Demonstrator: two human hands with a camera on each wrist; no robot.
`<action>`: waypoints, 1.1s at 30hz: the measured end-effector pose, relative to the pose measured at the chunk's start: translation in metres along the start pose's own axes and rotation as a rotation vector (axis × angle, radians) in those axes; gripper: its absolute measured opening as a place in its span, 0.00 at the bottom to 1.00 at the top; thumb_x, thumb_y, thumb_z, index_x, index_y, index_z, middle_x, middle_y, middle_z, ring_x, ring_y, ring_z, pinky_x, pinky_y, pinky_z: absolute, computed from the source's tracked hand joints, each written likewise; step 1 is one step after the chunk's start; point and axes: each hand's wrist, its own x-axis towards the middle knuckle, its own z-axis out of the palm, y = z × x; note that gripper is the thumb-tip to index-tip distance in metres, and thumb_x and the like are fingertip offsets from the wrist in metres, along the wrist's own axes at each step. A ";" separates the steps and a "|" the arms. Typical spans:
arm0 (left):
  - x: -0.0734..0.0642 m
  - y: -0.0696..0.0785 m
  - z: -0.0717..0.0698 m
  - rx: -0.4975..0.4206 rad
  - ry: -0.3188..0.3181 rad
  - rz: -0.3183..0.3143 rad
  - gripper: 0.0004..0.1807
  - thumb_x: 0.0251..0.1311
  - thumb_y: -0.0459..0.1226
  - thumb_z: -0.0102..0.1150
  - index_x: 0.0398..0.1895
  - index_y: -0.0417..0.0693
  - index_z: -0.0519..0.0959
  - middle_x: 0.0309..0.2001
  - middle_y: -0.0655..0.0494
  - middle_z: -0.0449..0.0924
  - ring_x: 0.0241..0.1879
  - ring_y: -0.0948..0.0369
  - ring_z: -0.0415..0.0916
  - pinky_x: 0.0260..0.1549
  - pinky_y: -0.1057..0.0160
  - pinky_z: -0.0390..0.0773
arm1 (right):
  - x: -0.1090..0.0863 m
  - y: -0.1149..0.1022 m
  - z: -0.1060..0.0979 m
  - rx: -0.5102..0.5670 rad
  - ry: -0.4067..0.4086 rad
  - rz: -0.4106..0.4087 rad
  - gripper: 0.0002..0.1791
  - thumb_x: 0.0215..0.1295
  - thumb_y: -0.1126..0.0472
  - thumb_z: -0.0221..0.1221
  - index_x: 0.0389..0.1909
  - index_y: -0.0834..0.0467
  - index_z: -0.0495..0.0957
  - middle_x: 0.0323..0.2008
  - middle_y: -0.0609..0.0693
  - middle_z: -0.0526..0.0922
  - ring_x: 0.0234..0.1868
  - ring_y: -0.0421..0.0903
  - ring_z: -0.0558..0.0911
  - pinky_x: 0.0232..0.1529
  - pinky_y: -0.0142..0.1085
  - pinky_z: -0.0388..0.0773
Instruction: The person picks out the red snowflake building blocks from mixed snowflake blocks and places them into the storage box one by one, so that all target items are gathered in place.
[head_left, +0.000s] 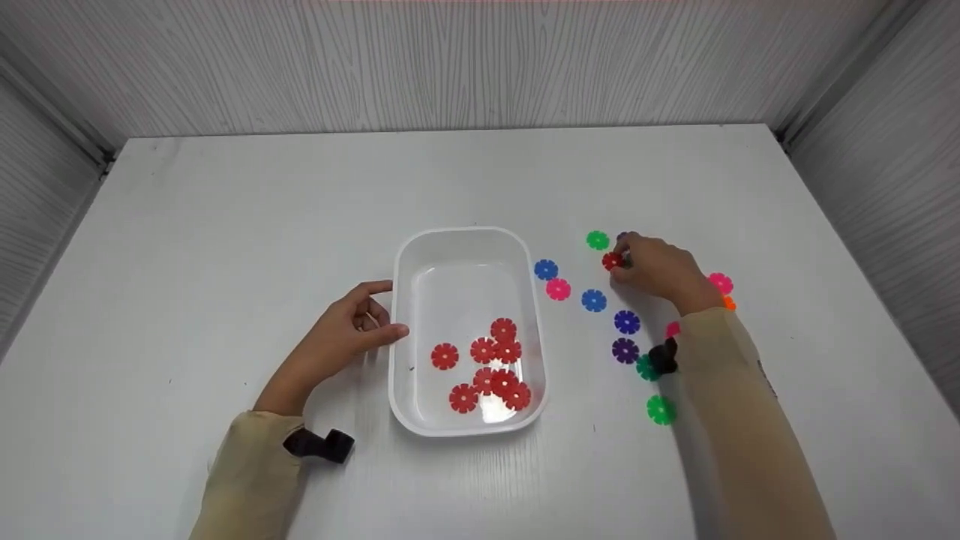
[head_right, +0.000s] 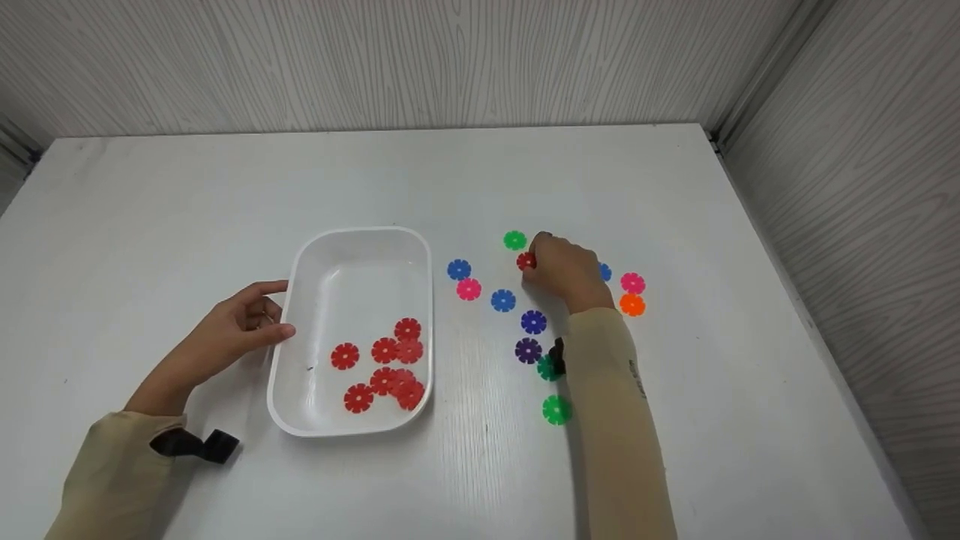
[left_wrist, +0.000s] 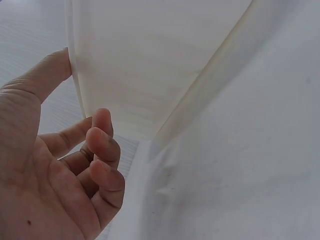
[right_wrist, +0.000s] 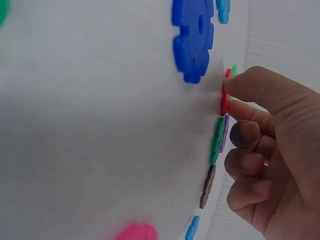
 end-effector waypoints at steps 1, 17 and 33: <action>0.000 0.000 0.000 0.002 0.001 0.001 0.39 0.57 0.48 0.66 0.70 0.48 0.62 0.38 0.53 0.72 0.32 0.61 0.67 0.28 0.68 0.70 | -0.001 0.000 0.000 -0.002 -0.003 0.002 0.27 0.65 0.54 0.59 0.62 0.59 0.66 0.54 0.59 0.76 0.52 0.56 0.75 0.54 0.50 0.77; 0.000 0.002 -0.001 -0.014 -0.003 -0.007 0.39 0.57 0.48 0.66 0.69 0.49 0.63 0.38 0.54 0.72 0.31 0.61 0.67 0.28 0.68 0.70 | -0.005 0.005 -0.005 -0.019 0.026 0.010 0.28 0.64 0.48 0.62 0.61 0.56 0.72 0.59 0.59 0.75 0.57 0.60 0.74 0.56 0.54 0.75; 0.002 0.000 0.000 0.006 0.004 -0.009 0.38 0.56 0.49 0.67 0.69 0.52 0.64 0.38 0.54 0.72 0.31 0.61 0.67 0.27 0.67 0.70 | -0.008 0.010 -0.004 -0.007 0.002 0.003 0.25 0.64 0.52 0.61 0.59 0.58 0.72 0.52 0.60 0.77 0.50 0.58 0.76 0.53 0.54 0.76</action>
